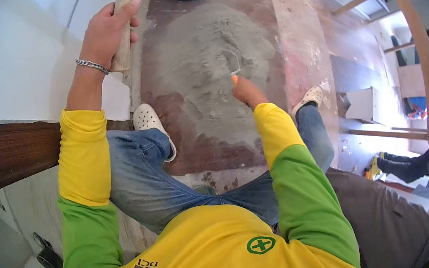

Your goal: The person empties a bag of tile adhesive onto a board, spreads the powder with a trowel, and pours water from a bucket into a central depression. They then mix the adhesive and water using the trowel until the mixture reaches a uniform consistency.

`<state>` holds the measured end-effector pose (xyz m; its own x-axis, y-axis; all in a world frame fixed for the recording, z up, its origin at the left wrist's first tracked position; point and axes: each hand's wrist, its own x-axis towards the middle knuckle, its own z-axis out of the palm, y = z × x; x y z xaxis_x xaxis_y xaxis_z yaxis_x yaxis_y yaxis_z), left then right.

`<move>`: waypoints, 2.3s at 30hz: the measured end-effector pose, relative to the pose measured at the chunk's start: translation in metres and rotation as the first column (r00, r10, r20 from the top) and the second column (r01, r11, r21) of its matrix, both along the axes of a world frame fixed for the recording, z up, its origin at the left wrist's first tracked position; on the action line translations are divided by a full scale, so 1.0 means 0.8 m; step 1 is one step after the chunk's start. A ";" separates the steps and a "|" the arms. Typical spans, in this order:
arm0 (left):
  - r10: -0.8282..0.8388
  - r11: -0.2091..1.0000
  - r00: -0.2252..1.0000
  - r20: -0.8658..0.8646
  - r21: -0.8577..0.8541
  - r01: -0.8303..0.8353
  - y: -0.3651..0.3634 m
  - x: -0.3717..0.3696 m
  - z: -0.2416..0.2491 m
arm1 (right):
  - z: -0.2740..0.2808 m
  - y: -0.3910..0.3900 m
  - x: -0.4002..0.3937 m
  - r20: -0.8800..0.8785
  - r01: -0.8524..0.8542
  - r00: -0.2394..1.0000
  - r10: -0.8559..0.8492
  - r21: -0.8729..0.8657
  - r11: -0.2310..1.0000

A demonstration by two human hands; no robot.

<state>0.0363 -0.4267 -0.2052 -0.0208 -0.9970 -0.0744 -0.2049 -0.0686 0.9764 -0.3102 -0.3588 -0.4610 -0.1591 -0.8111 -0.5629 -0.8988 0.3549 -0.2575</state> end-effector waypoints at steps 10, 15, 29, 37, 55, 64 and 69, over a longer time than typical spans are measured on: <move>0.030 0.999 0.999 -0.039 0.018 -0.030 -0.006 0.000 0.012 | -0.062 0.050 0.023 0.055 -0.081 0.995 0.086 -0.092 0.992; 0.030 0.999 0.997 -0.076 0.041 -0.027 -0.008 -0.010 0.007 | -0.071 0.089 0.030 0.077 -0.096 0.992 0.098 -0.025 0.995; -0.049 0.998 0.999 0.008 -0.040 0.050 -0.024 -0.013 -0.030 | -0.095 0.220 0.042 0.081 -0.182 0.978 0.192 -0.120 0.976; 0.015 1.000 0.999 0.040 0.018 -0.015 -0.031 0.004 -0.043 | -0.049 0.249 0.046 0.088 -0.028 0.995 0.044 -0.183 0.983; 0.056 0.998 0.997 -0.044 0.023 -0.055 0.064 -0.007 -0.032 | 0.062 0.195 -0.071 -0.010 0.155 0.985 -0.170 -0.360 0.920; 0.092 0.987 0.996 0.002 0.131 -0.091 0.026 -0.032 -0.067 | -0.005 0.080 -0.164 -0.125 -0.097 0.990 0.068 -0.252 0.963; 0.042 0.995 0.998 0.050 0.090 -0.047 0.006 -0.028 -0.066 | -0.062 0.091 -0.163 -0.037 -0.126 0.992 0.121 -0.197 0.972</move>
